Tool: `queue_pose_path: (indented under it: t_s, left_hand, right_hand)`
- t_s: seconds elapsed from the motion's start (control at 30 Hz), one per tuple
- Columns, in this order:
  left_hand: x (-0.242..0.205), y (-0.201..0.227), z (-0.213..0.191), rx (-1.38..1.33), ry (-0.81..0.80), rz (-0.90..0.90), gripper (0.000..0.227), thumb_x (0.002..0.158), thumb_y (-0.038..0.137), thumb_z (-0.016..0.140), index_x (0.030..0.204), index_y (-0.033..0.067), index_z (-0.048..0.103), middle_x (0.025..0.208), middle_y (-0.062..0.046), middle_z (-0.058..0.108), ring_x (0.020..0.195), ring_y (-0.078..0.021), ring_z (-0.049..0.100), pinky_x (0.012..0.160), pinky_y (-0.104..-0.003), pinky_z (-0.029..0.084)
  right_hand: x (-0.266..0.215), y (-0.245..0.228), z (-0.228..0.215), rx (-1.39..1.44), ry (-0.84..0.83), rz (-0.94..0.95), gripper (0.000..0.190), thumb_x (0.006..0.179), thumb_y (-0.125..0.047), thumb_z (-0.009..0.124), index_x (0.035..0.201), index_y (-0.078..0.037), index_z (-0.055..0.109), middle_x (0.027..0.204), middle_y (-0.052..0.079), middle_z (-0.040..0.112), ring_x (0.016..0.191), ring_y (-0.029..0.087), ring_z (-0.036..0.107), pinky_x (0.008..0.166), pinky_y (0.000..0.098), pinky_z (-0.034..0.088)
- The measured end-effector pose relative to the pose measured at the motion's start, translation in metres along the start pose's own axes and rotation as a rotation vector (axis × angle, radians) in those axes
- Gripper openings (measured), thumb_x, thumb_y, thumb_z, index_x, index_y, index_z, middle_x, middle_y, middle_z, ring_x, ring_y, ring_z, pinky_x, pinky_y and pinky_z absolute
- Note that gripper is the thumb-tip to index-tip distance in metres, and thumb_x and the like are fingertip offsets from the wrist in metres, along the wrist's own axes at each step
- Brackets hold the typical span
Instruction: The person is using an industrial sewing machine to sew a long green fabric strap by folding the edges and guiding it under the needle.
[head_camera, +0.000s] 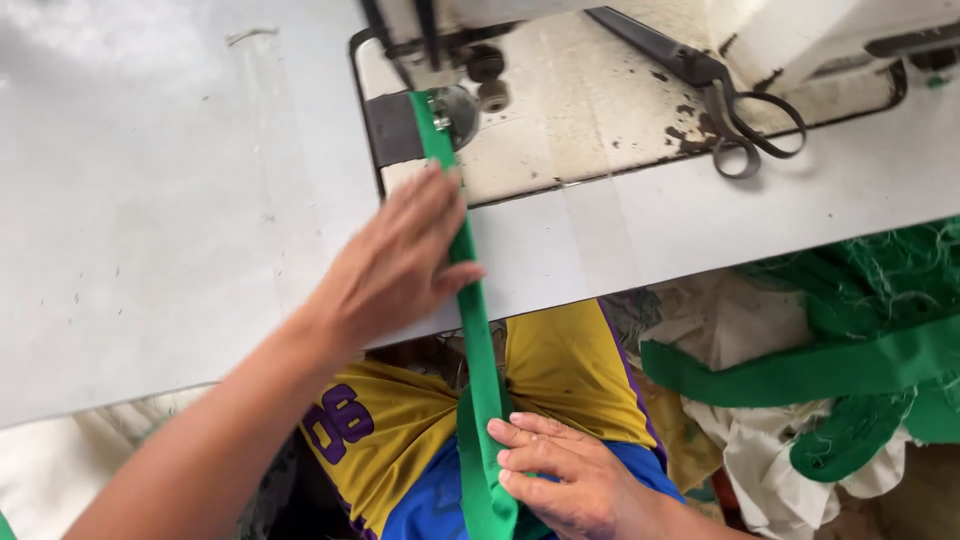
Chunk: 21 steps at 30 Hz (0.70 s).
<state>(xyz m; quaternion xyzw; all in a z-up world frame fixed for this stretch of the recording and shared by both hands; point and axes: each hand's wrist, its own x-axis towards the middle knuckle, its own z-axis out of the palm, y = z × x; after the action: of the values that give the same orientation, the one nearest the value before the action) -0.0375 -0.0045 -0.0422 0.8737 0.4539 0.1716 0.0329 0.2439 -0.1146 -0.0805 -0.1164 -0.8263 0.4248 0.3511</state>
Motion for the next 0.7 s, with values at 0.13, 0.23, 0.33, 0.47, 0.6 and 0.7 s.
queue_pose_path:
  t_s: [0.13,0.23,0.33,0.47,0.6,0.7]
  left_hand:
    - [0.006,-0.033,0.011,0.086,0.050,-0.045,0.098,0.095,0.070,0.059,0.137,-0.0181,0.052,0.145,-0.034,0.052,0.140,-0.0470,0.047,0.121,-0.053,0.036]
    - [-0.002,-0.017,0.013,0.096,0.020,-0.049,0.086,0.101,0.062,0.055,0.139,-0.0158,0.053,0.148,-0.033,0.050,0.143,-0.0447,0.044,0.123,-0.051,0.033]
    - [-0.017,0.003,0.010,0.085,0.060,0.002,0.067,0.106,0.046,0.053,0.135,-0.0143,0.059,0.145,-0.029,0.055,0.142,-0.0422,0.047,0.123,-0.050,0.036]
    - [-0.031,0.022,0.007,-0.020,0.049,0.017,0.058,0.108,0.039,0.047,0.132,-0.0115,0.061,0.147,-0.031,0.053,0.142,-0.0443,0.046,0.122,-0.051,0.037]
    - [-0.028,0.021,0.005,-0.091,0.141,0.074,0.049,0.102,0.037,0.064,0.121,-0.0078,0.068,0.137,-0.027,0.061,0.135,-0.0441,0.054,0.118,-0.053,0.042]
    - [-0.020,0.011,0.001,-0.123,0.120,0.110,0.051,0.100,0.042,0.065,0.120,-0.0048,0.068,0.132,-0.028,0.064,0.136,-0.0449,0.053,0.120,-0.054,0.040]
  right_hand:
    - [0.005,-0.003,0.000,0.004,0.014,0.009,0.010,0.101,-0.005,0.059,0.106,0.002,0.066,0.108,0.019,0.071,0.123,0.044,0.068,0.106,0.0579,0.055]
    - [0.000,-0.002,0.001,0.026,0.022,0.029,0.012,0.102,-0.006,0.058,0.107,0.002,0.065,0.110,0.018,0.071,0.124,0.043,0.068,0.107,0.0575,0.055]
    - [-0.004,-0.001,0.006,0.051,0.048,0.052,0.014,0.102,-0.006,0.060,0.114,-0.002,0.065,0.112,0.017,0.071,0.125,0.044,0.068,0.107,0.0580,0.055]
    - [-0.003,0.000,0.008,0.060,0.090,0.047,0.012,0.098,-0.002,0.065,0.110,-0.001,0.067,0.107,0.018,0.072,0.120,0.044,0.071,0.107,0.0549,0.057]
    - [-0.006,0.003,0.007,0.062,0.077,0.031,0.019,0.101,-0.003,0.062,0.119,-0.003,0.065,0.113,0.017,0.070,0.122,0.046,0.071,0.108,0.0565,0.056]
    - [-0.001,-0.001,0.009,0.100,0.079,0.077,0.015,0.101,-0.006,0.063,0.116,-0.003,0.067,0.113,0.017,0.071,0.122,0.045,0.071,0.108,0.0563,0.057]
